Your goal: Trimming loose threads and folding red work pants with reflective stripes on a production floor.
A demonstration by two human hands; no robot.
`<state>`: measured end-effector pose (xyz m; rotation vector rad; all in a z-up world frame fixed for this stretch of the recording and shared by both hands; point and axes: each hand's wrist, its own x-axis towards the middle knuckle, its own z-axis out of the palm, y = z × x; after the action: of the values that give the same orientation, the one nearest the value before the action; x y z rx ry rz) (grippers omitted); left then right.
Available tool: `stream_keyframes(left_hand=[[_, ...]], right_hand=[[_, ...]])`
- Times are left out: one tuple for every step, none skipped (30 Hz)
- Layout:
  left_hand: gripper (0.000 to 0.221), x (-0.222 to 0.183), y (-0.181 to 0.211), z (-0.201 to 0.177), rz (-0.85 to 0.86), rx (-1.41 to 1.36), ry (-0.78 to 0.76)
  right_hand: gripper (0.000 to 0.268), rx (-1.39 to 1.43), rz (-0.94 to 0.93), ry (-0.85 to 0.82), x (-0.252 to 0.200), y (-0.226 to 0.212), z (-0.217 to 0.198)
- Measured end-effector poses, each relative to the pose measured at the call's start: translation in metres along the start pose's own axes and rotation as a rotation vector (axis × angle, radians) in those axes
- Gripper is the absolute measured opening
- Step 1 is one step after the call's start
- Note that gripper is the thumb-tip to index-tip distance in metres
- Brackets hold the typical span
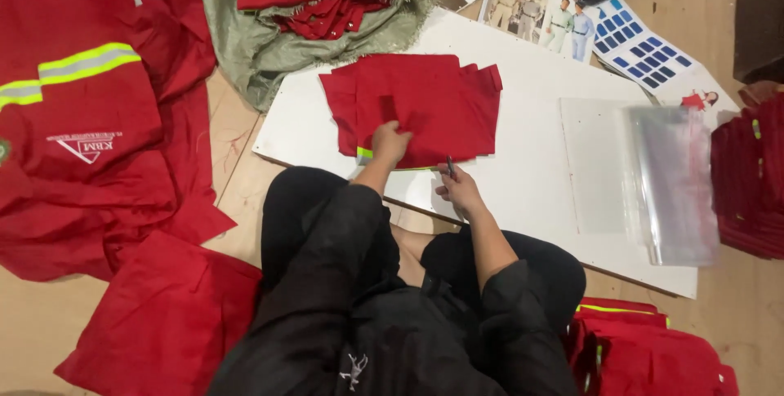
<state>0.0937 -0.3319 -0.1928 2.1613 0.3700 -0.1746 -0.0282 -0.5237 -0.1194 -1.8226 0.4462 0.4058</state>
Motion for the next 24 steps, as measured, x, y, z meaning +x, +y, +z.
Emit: stream_keyframes(left_hand=[[0.054,0.003,0.003,-0.013,0.004,0.005,0.004],[0.047,0.002,0.004,-0.024,-0.075,0.069,0.125],[0.041,0.002,0.004,-0.034,-0.155,0.134,0.245],[0.041,0.012,-0.007,-0.033,-0.158,0.135,0.244],[0.038,0.022,-0.018,-0.031,-0.120,0.162,0.259],[0.036,0.033,-0.029,-0.027,-0.079,0.188,0.272],[0.036,0.035,-0.027,-0.021,-0.079,0.188,0.268],[0.031,0.036,-0.027,-0.015,0.000,0.165,0.257],[0.028,0.037,-0.027,-0.009,0.079,0.142,0.245],[0.028,0.017,-0.005,-0.019,0.079,0.147,0.238],[0.022,-0.004,0.016,-0.030,0.286,0.041,0.035],[0.023,-0.024,0.039,-0.039,0.489,-0.073,-0.171],[0.023,-0.037,0.039,-0.035,0.487,-0.073,-0.179],[0.023,-0.049,0.041,-0.032,0.626,0.097,-0.334],[0.022,-0.063,0.042,-0.029,0.763,0.269,-0.489],[0.022,-0.069,0.046,-0.028,0.764,0.272,-0.499],[0.024,-0.075,0.049,-0.028,0.759,0.453,-0.517],[0.026,-0.083,0.052,-0.027,0.750,0.632,-0.535],[0.026,-0.082,0.050,-0.027,0.753,0.633,-0.549],[0.025,-0.081,0.049,-0.026,0.748,0.648,-0.566],[0.023,-0.081,0.048,-0.025,0.743,0.662,-0.584],[0.023,-0.079,0.042,-0.020,0.742,0.660,-0.590],[0.022,-0.077,0.036,-0.016,0.731,0.629,-0.602],[0.022,-0.073,0.031,-0.013,0.722,0.601,-0.608]], right_hand=[[0.033,0.006,-0.005,-0.001,0.002,-0.005,-0.001],[0.033,-0.019,-0.009,0.002,0.001,-0.007,-0.001],[0.034,-0.044,-0.014,0.005,0.001,-0.009,-0.001],[0.034,-0.044,-0.011,0.003,0.003,-0.007,0.000],[0.033,-0.014,-0.025,0.019,0.005,-0.004,0.000],[0.033,0.017,-0.038,0.039,0.008,-0.002,-0.001],[0.033,0.017,-0.035,0.042,0.007,-0.005,-0.002],[0.030,0.028,-0.057,0.095,0.005,-0.008,-0.002],[0.029,0.038,-0.079,0.149,0.003,-0.011,-0.002],[0.029,0.043,-0.071,0.151,0.002,-0.018,-0.006],[0.028,0.167,-0.116,0.232,0.000,-0.025,-0.010],[0.028,0.287,-0.160,0.315,-0.001,-0.032,-0.015],[0.028,0.287,-0.153,0.319,-0.003,-0.036,-0.022],[0.033,0.434,-0.092,0.329,-0.005,-0.040,-0.028],[0.039,0.582,-0.030,0.337,-0.007,-0.044,-0.035],[0.039,0.587,-0.024,0.343,-0.007,-0.044,-0.035],[0.024,0.614,-0.023,0.369,-0.006,-0.045,-0.036],[0.020,0.640,-0.019,0.398,-0.008,-0.044,-0.036],[0.020,0.644,-0.009,0.407,-0.006,-0.036,-0.035],[0.016,0.596,-0.017,0.422,-0.003,-0.029,-0.035],[0.015,0.548,-0.025,0.435,-0.001,-0.022,-0.035],[0.015,0.547,-0.020,0.438,0.000,-0.016,-0.036],[0.013,0.536,-0.002,0.447,0.001,-0.011,-0.037],[0.011,0.526,0.009,0.453,0.004,-0.008,-0.038]])
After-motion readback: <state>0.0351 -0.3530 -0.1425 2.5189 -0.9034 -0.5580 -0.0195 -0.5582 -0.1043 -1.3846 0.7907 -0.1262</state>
